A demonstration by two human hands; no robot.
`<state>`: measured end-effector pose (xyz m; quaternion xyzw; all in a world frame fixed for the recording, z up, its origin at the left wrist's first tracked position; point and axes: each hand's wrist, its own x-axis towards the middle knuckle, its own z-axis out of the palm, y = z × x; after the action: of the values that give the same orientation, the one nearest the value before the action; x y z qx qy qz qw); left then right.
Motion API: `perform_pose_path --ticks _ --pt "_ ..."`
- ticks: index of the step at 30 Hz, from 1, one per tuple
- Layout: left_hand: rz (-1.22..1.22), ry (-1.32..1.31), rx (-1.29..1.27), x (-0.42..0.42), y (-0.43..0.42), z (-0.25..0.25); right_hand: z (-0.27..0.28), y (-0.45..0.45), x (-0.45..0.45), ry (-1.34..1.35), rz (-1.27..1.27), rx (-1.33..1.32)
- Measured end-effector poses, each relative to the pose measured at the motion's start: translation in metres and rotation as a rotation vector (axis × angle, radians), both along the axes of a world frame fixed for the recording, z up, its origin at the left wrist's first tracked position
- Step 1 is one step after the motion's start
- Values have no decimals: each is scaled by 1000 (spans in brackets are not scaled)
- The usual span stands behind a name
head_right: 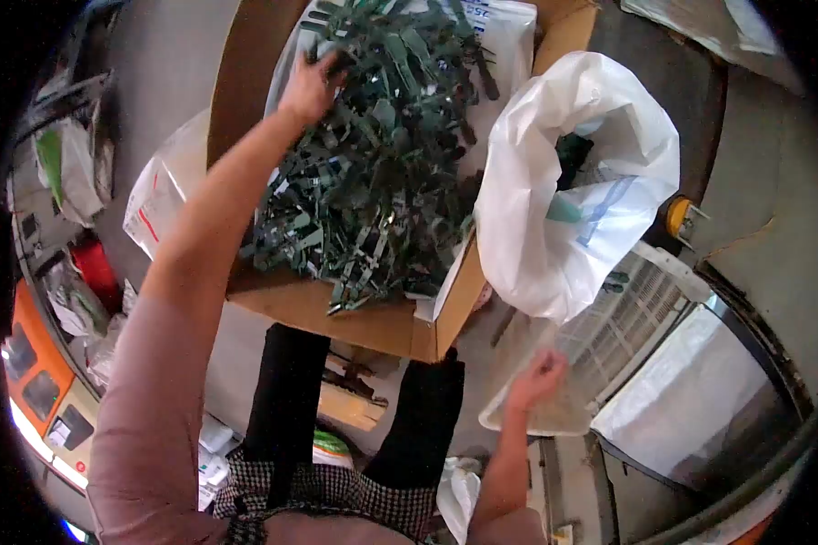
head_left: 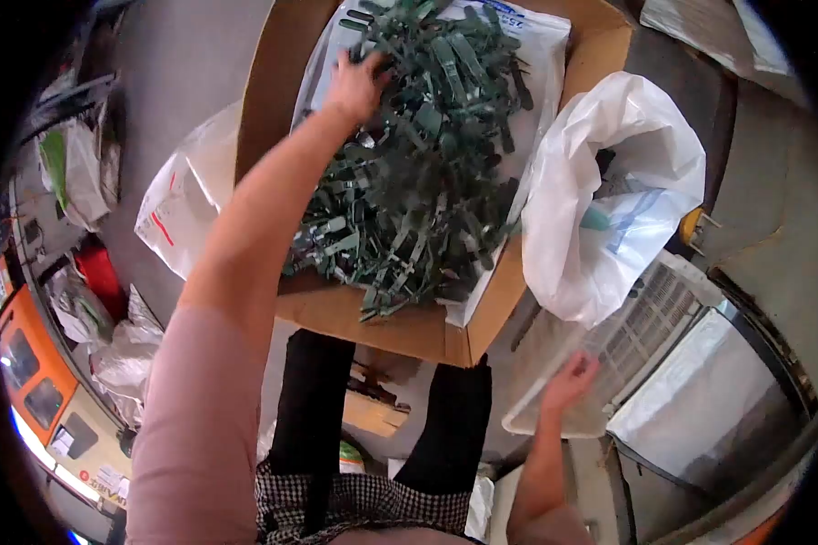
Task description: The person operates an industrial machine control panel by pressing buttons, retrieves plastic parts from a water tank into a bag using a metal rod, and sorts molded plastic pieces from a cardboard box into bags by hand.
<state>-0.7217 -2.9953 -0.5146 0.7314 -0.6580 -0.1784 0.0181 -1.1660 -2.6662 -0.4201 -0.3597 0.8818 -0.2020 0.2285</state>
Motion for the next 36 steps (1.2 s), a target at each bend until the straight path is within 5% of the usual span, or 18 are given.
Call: perform_pose_path --ticks 4,6,9,11,13,14,15,17,19,20,22,25,28,33,36 --pt "-32 40 -62 17 -2 31 57 -78 131 -234 652 -324" --pt "-87 -44 -162 26 42 45 60 -125 190 -265 924 -154" --pt "227 180 -29 21 138 84 -3 -174 231 -80 1217 112" --pt "262 296 150 28 217 98 -47 -206 224 -95 1093 149" --pt "257 332 60 29 299 121 -52 -240 218 53 1116 208" --pt "337 295 299 27 329 149 -51 -247 213 144 1214 53" --pt "131 142 285 35 351 186 -41 -246 215 141 1193 94" --pt "426 462 186 37 415 211 -21 -242 219 139 1151 175" --pt "512 504 214 47 460 251 34 -217 249 96 989 284" --pt "589 519 231 53 479 269 33 -199 245 254 1171 196" --pt "773 632 272 73 506 308 92 -159 288 74 1033 254" --pt "849 694 198 109 541 337 121 -99 309 -10 1461 141" --pt "890 757 247 173 567 366 140 -43 353 -318 1272 485" --pt "1067 715 86 301 634 408 216 26 547 -680 1092 683" --pt "1330 627 29 356 691 434 256 50 666 -599 1370 801"
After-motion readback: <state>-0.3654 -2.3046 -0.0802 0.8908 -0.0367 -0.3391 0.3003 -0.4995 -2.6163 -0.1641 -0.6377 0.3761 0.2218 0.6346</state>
